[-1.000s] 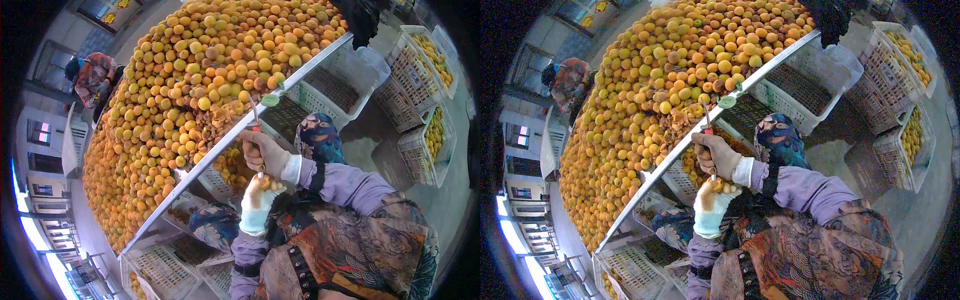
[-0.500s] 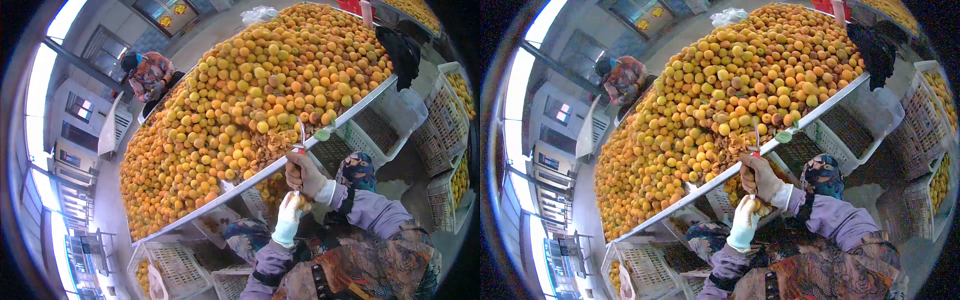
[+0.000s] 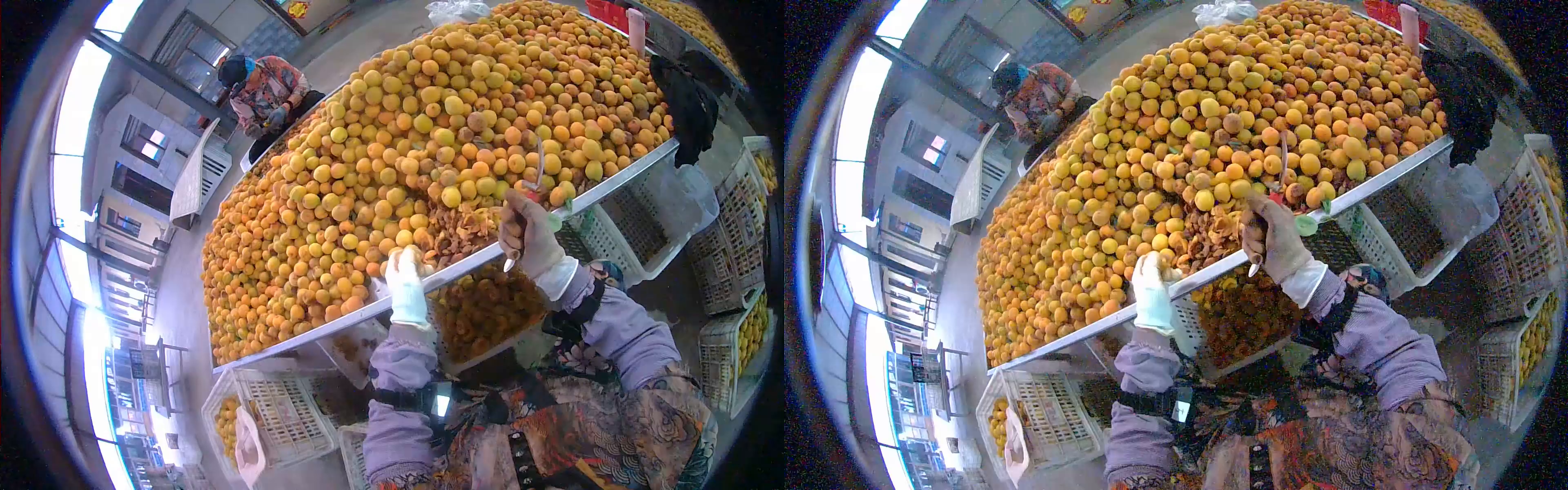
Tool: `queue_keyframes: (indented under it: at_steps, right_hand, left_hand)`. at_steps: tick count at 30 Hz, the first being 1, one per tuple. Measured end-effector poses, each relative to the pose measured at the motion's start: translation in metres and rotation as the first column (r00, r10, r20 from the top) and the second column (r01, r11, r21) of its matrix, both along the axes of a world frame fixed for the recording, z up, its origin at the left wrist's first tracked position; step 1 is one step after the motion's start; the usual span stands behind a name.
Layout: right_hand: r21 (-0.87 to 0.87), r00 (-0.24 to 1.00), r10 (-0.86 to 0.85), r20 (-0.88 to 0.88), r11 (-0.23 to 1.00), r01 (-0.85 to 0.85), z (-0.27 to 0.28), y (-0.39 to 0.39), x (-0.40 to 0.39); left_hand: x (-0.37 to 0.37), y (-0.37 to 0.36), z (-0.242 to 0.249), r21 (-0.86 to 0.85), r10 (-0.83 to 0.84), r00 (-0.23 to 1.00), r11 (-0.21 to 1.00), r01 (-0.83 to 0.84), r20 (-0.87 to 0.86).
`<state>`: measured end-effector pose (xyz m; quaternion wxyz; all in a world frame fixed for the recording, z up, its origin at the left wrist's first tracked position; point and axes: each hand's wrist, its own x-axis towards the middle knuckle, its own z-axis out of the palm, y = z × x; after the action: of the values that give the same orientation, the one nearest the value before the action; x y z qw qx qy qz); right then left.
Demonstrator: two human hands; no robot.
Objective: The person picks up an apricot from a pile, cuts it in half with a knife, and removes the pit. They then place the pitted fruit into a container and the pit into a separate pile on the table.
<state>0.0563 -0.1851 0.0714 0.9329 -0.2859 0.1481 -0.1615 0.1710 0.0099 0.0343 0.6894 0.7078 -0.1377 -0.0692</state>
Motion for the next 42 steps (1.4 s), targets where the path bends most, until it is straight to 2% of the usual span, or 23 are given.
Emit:
queue_keyframes:
  at_steps: [1,2,5,8,10,11,13,15,18,20,25,27,28,29,31,33,34,35,36,37,39,41,42]
  right_hand:
    - [0.001,1.0,-0.015,-0.018,1.0,0.015,-0.001,-0.006,0.0]
    - [0.016,0.999,-0.015,0.041,1.0,0.014,-0.008,-0.009,0.001]
    - [0.071,0.995,-0.022,0.098,0.997,0.015,-0.03,-0.017,-0.002]
    - [0.043,0.997,0.072,0.042,0.996,-0.074,-0.029,-0.025,-0.008]
    - [0.015,0.999,0.046,0.006,0.999,-0.046,-0.022,-0.025,-0.01]
    - [-0.015,0.999,0.028,-0.023,0.999,-0.028,-0.02,-0.025,-0.011]
    - [0.032,1.0,0.025,-0.001,0.999,-0.025,-0.02,-0.027,-0.012]
    - [-0.011,1.0,0.008,-0.019,1.0,-0.009,-0.02,-0.029,-0.012]
    - [0.017,0.999,0.02,-0.027,1.0,-0.02,-0.02,-0.034,-0.015]
    - [0.027,0.999,0.034,-0.026,0.999,-0.033,-0.022,-0.036,-0.017]
    - [0.014,1.0,-0.025,-0.018,1.0,0.025,-0.022,-0.031,-0.015]
    - [0.001,1.0,-0.002,-0.008,1.0,0.002,-0.022,-0.033,-0.015]
    - [-0.01,0.999,0.006,-0.036,1.0,-0.007,-0.024,-0.033,-0.014]
    - [-0.018,0.998,0.015,-0.069,1.0,-0.016,-0.025,-0.033,-0.015]
    - [0.034,0.997,-0.004,-0.077,0.999,0.007,-0.022,-0.032,-0.016]
    - [0.029,0.997,0.065,-0.04,0.998,-0.064,-0.027,-0.033,-0.015]
    - [-0.007,0.984,0.108,-0.143,0.994,-0.11,-0.024,-0.033,-0.015]
    - [-0.006,0.983,0.114,-0.144,0.993,-0.116,-0.021,-0.033,-0.015]
    - [-0.088,0.974,0.122,-0.192,0.986,-0.141,-0.019,-0.032,-0.016]
    - [-0.164,0.961,0.13,-0.243,0.971,-0.173,-0.019,-0.029,-0.016]
    - [-0.133,0.952,0.186,-0.241,0.966,-0.223,-0.022,-0.027,-0.013]
    - [-0.147,0.96,0.15,-0.237,0.971,-0.188,-0.022,-0.023,-0.012]
    - [-0.177,0.953,0.191,-0.234,0.956,-0.235,-0.022,-0.023,-0.013]
  left_hand:
    - [0.009,-0.002,0.001,0.031,0.056,0.995,0.998,-0.054,-0.085]
    - [0.017,-0.003,-0.001,0.09,0.049,0.996,0.995,-0.042,-0.074]
    - [0.029,-0.014,-0.001,0.092,0.062,0.996,0.994,-0.056,-0.061]
    - [0.037,-0.022,0.0,0.16,0.037,0.999,0.987,-0.031,-0.033]
    - [0.04,-0.028,0.0,0.2,0.054,0.997,0.979,-0.043,-0.052]
    - [0.04,-0.03,0.0,0.265,0.064,0.997,0.962,-0.071,0.036]
    - [0.043,-0.03,-0.005,0.191,-0.032,0.999,0.981,0.039,-0.04]
    - [0.039,-0.032,0.003,0.079,-0.099,0.982,0.99,0.113,-0.164]
    - [0.036,-0.031,0.011,0.038,-0.098,0.975,0.993,0.108,-0.198]
    - [0.032,-0.033,0.014,0.131,-0.039,0.99,0.99,0.057,-0.136]
    - [0.047,-0.03,-0.013,0.173,-0.02,0.992,0.984,0.042,-0.127]
    - [0.056,-0.031,-0.023,0.327,0.001,0.969,0.941,-0.084,0.246]
    - [0.055,-0.031,-0.019,0.331,0.008,0.995,0.943,-0.04,0.096]
    - [0.054,-0.031,-0.017,0.328,0.008,0.995,0.944,-0.039,0.096]
    - [0.047,-0.031,-0.006,0.257,0.07,0.997,0.964,-0.063,-0.02]
    - [0.041,-0.024,0.007,0.28,0.06,0.997,0.959,-0.047,-0.038]
    - [0.029,-0.023,0.023,0.302,0.057,0.998,0.952,-0.044,-0.035]
    - [0.02,-0.02,0.029,0.325,0.054,0.998,0.945,-0.039,-0.035]
    - [0.017,-0.007,0.015,0.296,-0.009,0.998,0.955,-0.009,0.061]
    - [-0.01,-0.008,0.038,0.258,-0.041,0.996,0.964,0.059,-0.077]
    - [-0.028,0.01,0.014,0.472,-0.189,0.977,0.873,0.122,0.098]
    - [-0.059,0.012,0.011,0.567,-0.258,0.945,0.818,0.102,0.201]
    - [-0.065,0.021,-0.012,0.568,-0.232,0.972,0.796,0.208,-0.031]
